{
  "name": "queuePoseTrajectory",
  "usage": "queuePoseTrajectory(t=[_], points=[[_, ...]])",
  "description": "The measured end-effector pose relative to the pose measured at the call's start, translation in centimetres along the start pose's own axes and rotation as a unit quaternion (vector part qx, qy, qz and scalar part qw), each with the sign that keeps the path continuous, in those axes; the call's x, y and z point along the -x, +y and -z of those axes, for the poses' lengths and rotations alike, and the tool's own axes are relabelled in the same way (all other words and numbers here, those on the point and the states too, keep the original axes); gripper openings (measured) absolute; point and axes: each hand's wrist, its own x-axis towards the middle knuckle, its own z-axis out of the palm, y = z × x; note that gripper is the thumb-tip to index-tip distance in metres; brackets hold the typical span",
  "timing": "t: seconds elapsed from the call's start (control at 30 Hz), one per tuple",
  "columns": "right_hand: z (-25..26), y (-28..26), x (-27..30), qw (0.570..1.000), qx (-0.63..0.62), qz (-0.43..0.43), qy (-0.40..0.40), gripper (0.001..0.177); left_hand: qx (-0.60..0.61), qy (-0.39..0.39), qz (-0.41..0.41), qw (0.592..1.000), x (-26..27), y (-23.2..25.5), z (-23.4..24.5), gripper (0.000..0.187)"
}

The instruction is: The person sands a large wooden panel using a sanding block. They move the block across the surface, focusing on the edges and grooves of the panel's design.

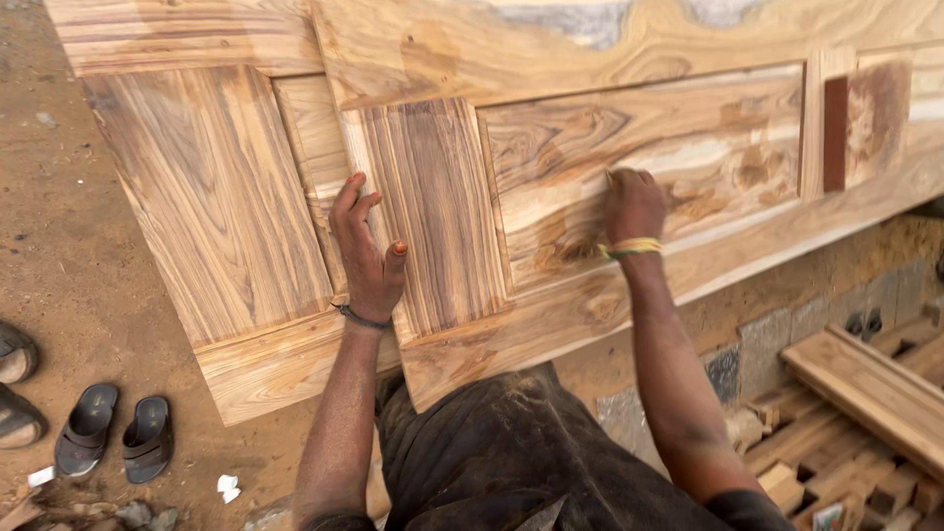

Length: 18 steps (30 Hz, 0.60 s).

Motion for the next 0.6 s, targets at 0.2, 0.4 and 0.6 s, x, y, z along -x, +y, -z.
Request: queuePoseTrajectory(t=[0.2, 0.4, 0.6], points=[[0.2, -9.6, 1.4, 0.999, -0.029, 0.036, -0.015, 0.014, 0.013, 0.009, 0.011, 1.0, 0.0, -0.3, -0.3, 0.085], [2.1, -16.3, 2.5, 0.993, -0.086, 0.08, 0.004, 0.014, 0.017, 0.004, 0.005, 1.0, -0.1, 0.2, 0.1, 0.088], [3.0, -15.5, 3.1, 0.986, -0.096, 0.119, -0.059, 0.022, 0.029, -0.001, 0.013, 0.999, -0.1, 0.6, 0.4, 0.086]])
